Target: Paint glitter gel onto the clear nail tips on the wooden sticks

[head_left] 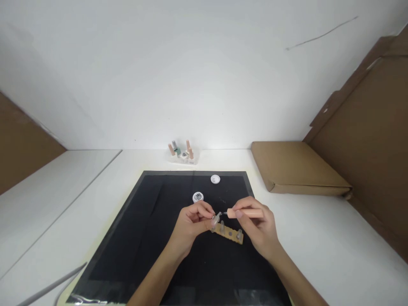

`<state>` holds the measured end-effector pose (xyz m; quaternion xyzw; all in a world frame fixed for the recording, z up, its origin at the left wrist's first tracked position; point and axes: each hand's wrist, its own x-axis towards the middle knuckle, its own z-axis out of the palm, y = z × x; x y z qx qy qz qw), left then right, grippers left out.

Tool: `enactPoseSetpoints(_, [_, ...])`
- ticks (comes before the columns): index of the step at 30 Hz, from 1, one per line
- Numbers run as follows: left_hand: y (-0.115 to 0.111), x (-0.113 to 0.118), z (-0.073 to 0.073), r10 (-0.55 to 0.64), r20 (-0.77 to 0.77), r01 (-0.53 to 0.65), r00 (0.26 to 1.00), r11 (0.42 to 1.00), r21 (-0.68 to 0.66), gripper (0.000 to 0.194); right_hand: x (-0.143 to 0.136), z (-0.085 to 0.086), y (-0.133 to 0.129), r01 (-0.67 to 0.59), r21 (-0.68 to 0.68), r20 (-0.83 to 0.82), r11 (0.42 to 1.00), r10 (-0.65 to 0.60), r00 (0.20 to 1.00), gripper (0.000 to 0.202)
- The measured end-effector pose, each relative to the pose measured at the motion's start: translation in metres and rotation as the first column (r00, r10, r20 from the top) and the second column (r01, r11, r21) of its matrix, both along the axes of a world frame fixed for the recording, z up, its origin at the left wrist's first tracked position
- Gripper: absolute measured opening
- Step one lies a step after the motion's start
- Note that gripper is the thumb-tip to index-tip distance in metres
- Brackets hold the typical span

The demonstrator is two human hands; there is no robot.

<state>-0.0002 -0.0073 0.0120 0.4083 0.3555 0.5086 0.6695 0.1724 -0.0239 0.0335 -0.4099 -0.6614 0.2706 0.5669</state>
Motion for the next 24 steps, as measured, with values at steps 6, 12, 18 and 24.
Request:
enactPoseSetpoints(6, [-0.0011,-0.0004,0.0,0.005,0.001,-0.005,1.0,1.0,0.004,0.019,0.0001,-0.0011,0.0011,0.09,0.01,-0.044,0.996,-0.09,0.995,0.021])
enactPoseSetpoints(12, [0.0019,-0.0006,0.0015,0.029,-0.004,-0.029,1.0,0.999,0.017,0.02,0.0041,-0.001,-0.0026,-0.04,0.012,-0.037,0.999,0.041,0.998,0.02])
enactPoseSetpoints(18, [0.0024,0.0004,0.0028,0.028,-0.001,-0.028,1.0,0.999,0.023,0.02,0.002,0.0013,-0.0049,-0.169,-0.012,-0.023,0.986,0.168,0.985,0.012])
enactPoseSetpoints(24, [0.0014,0.0004,0.0011,0.004,0.009,-0.005,1.0,0.999,0.034,0.021,0.0012,0.0003,-0.0011,-0.067,0.005,0.02,0.998,0.067,0.998,0.02])
